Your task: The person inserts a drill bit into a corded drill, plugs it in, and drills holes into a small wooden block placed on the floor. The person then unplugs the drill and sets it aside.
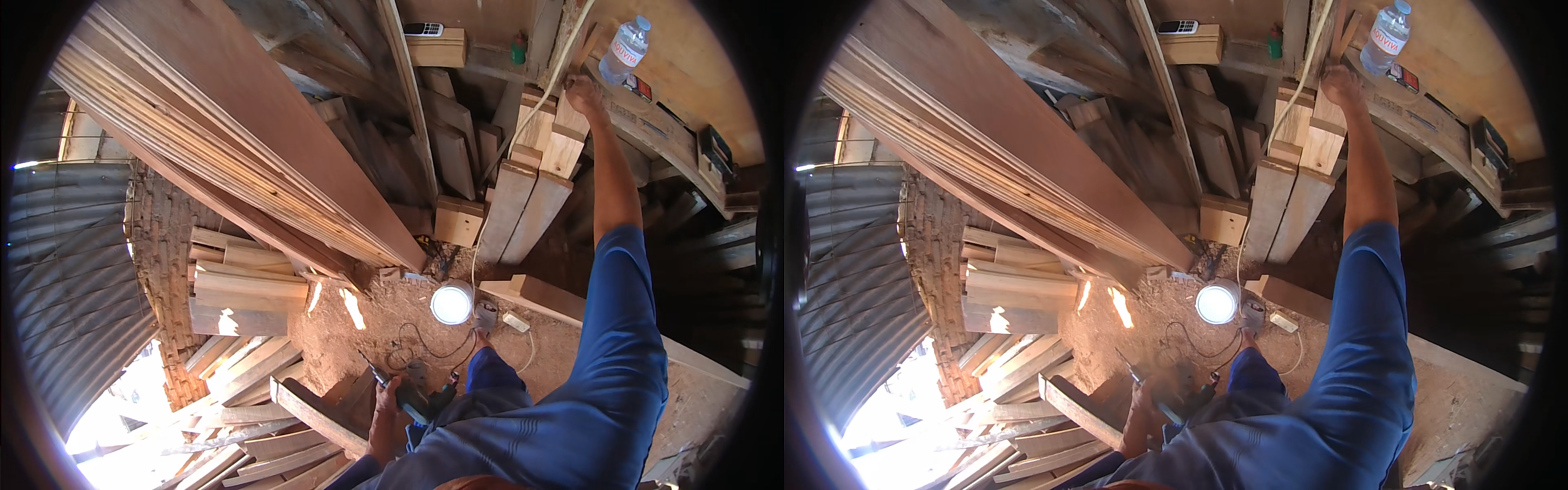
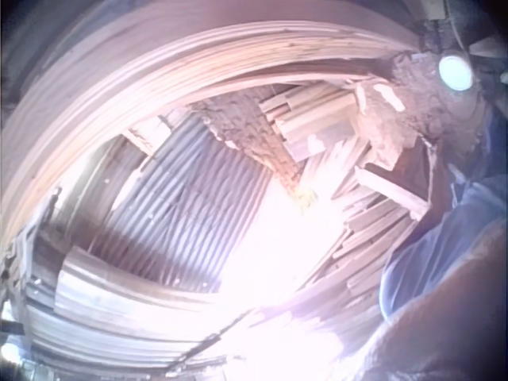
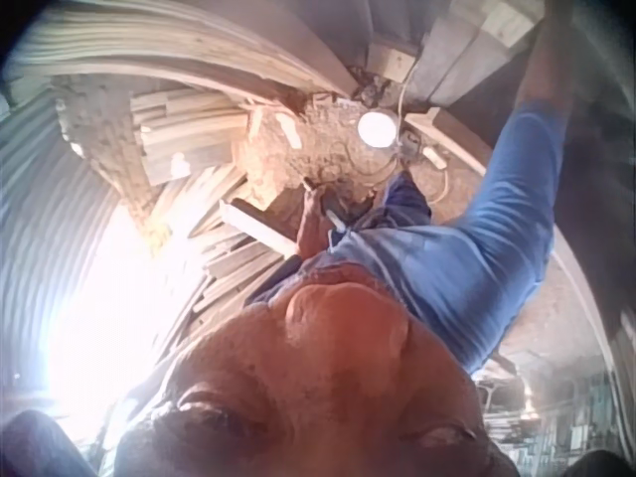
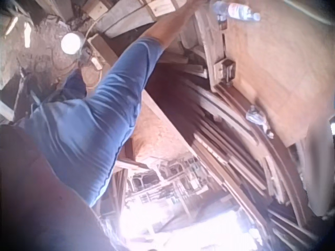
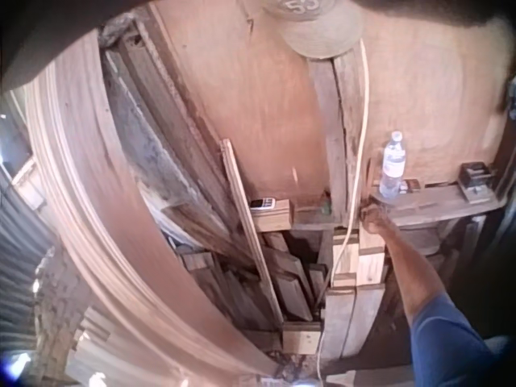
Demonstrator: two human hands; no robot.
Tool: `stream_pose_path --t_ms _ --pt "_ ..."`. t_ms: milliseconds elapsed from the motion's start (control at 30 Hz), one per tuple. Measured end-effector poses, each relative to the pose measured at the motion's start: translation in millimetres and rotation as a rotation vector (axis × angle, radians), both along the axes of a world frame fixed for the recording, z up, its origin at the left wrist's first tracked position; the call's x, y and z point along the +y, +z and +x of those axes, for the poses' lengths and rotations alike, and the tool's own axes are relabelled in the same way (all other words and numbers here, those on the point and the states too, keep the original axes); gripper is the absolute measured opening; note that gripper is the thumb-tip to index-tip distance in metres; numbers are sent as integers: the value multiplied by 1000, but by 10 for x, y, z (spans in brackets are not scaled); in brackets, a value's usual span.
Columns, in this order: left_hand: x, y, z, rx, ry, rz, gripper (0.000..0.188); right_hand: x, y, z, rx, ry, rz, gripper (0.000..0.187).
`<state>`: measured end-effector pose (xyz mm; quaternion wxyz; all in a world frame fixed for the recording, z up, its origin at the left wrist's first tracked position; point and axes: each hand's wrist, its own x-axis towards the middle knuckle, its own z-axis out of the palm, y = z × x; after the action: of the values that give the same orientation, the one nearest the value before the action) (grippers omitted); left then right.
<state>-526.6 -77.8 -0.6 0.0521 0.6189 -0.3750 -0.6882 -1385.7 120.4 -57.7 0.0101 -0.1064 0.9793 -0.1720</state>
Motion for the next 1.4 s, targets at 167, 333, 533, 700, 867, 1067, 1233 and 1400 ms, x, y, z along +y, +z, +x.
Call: stream_pose_path --t_ms 167,333,533,700,867,1067,1233,1400 --pt "-23 -120 103 179 -27 42 24 -55 315 117 -78 26 -75 40" --pt "9 -357 223 159 31 40 21 256 27 -136 15 -51 -377 40" --pt "7 -438 206 144 -57 55 20 615 -258 -422 191 -261 75 33" --pt "106 -254 23 128 -29 79 19 201 384 -6 -61 -322 -5 46" --pt "24 -281 11 130 -53 111 19 47 507 109 -21 -406 -15 43" --pt "36 -279 -28 165 7 127 20 -63 614 118 -68 -359 81 41" --pt "43 -375 47 149 -20 108 22 -45 524 -81 -18 -240 176 41" --pt "61 -565 192 128 11 117 21 -184 593 -37 -8 -258 288 37"
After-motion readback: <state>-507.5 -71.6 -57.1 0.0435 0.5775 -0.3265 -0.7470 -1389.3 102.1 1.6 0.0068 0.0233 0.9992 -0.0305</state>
